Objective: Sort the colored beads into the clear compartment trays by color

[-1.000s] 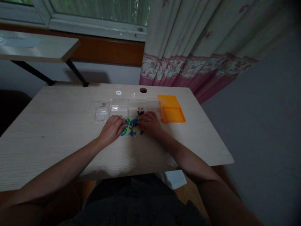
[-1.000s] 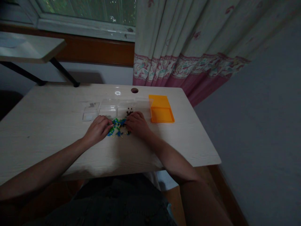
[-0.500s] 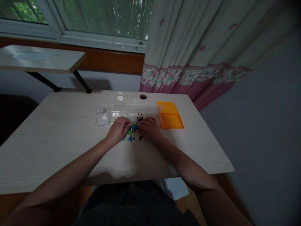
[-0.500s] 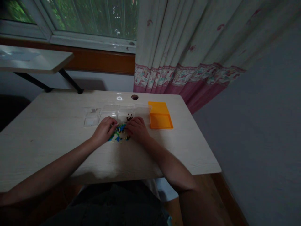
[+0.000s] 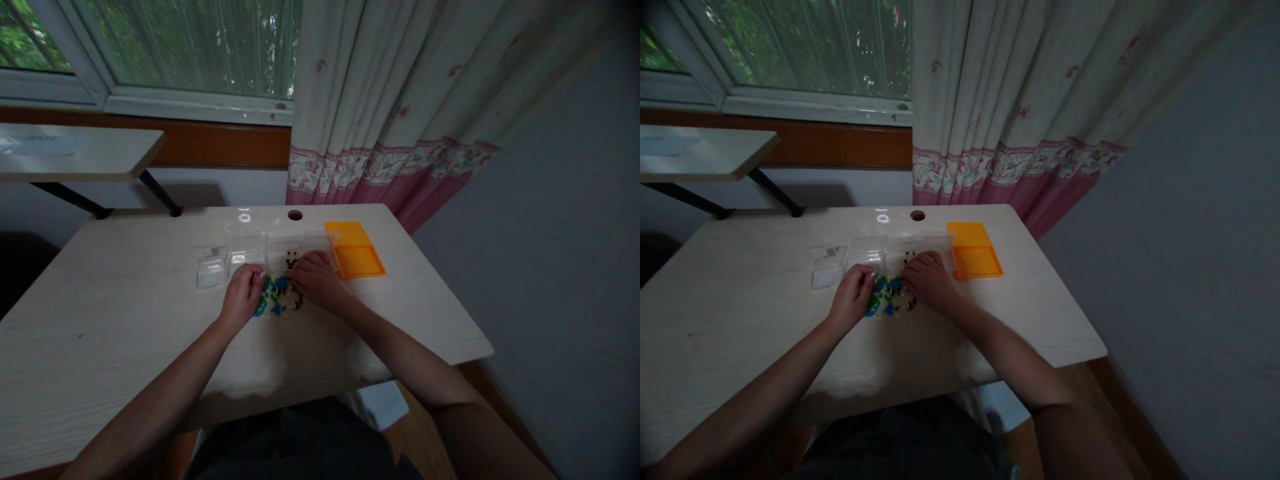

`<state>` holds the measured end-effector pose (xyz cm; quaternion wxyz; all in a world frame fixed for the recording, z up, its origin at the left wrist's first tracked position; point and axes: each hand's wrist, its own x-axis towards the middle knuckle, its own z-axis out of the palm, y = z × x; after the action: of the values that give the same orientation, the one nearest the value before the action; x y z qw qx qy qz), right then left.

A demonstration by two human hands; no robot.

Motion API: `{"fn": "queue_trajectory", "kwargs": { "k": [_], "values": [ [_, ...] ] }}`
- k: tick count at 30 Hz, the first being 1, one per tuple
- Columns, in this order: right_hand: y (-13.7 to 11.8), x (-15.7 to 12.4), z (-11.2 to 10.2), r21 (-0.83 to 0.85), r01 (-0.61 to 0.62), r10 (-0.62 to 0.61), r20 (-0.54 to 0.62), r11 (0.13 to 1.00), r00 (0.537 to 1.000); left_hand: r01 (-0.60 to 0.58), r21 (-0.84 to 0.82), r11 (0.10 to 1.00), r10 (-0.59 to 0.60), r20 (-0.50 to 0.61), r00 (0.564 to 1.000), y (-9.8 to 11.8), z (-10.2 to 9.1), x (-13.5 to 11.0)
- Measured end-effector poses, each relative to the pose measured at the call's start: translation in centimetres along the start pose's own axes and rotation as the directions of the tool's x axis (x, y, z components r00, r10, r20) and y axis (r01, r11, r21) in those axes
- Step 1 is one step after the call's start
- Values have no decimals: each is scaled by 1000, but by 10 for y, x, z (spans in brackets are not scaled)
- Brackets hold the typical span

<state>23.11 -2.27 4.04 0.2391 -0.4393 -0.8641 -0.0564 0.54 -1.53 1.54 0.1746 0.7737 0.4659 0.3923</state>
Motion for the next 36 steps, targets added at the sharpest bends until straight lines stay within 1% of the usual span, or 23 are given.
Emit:
{"fn": "queue_trajectory", "kwargs": {
  "k": [2, 3, 5, 8, 10, 12, 14, 17, 22, 28, 31, 36],
  "values": [
    [-5, 9, -7, 0, -47, 47, 20, 999, 999, -18, 51, 999, 20, -31, 999, -3, -7, 3],
    [-7, 14, -9, 17, -81, 81, 6, 997, 997, -34, 98, 995, 39, -51, 998, -5, -11, 5],
    [-10, 22, -10, 62, -148, 151, -55, 987, 987, -53, 203, 978, 75, -100, 992, -9, -20, 10],
    [-11, 25, -1, 102, -217, 231, -161, 971, 960, -34, 311, 950, 86, -157, 984, -16, -29, 14],
    [-8, 22, 8, 100, -214, 229, -190, 972, 955, -16, 345, 939, 78, -168, 983, -20, -30, 15],
    [-5, 16, 16, 93, -137, 151, -168, 986, 974, -1, 364, 931, 68, -171, 983, -23, -29, 15],
    [-2, 11, 20, 98, -93, 110, -175, 991, 978, 5, 379, 925, 60, -160, 985, -25, -28, 15],
    [0, 8, 20, 104, -115, 138, -248, 988, 959, 0, 397, 918, 63, -145, 987, -27, -26, 14],
    [-2, 8, 21, 93, -162, 182, -287, 982, 940, -32, 417, 908, 103, -149, 983, -32, -24, 15],
    [4, 5, 27, 115, -195, 223, -330, 974, 917, 0, 419, 908, 74, -158, 985, -34, -25, 13],
    [7, 5, 29, 121, -203, 233, -352, 972, 907, -45, 358, 933, 88, -105, 991, -28, -24, 11],
    [7, 5, 30, 155, -200, 241, -322, 967, 916, -156, 185, 970, 150, 48, 988, -12, -21, 8]
  ]
}}
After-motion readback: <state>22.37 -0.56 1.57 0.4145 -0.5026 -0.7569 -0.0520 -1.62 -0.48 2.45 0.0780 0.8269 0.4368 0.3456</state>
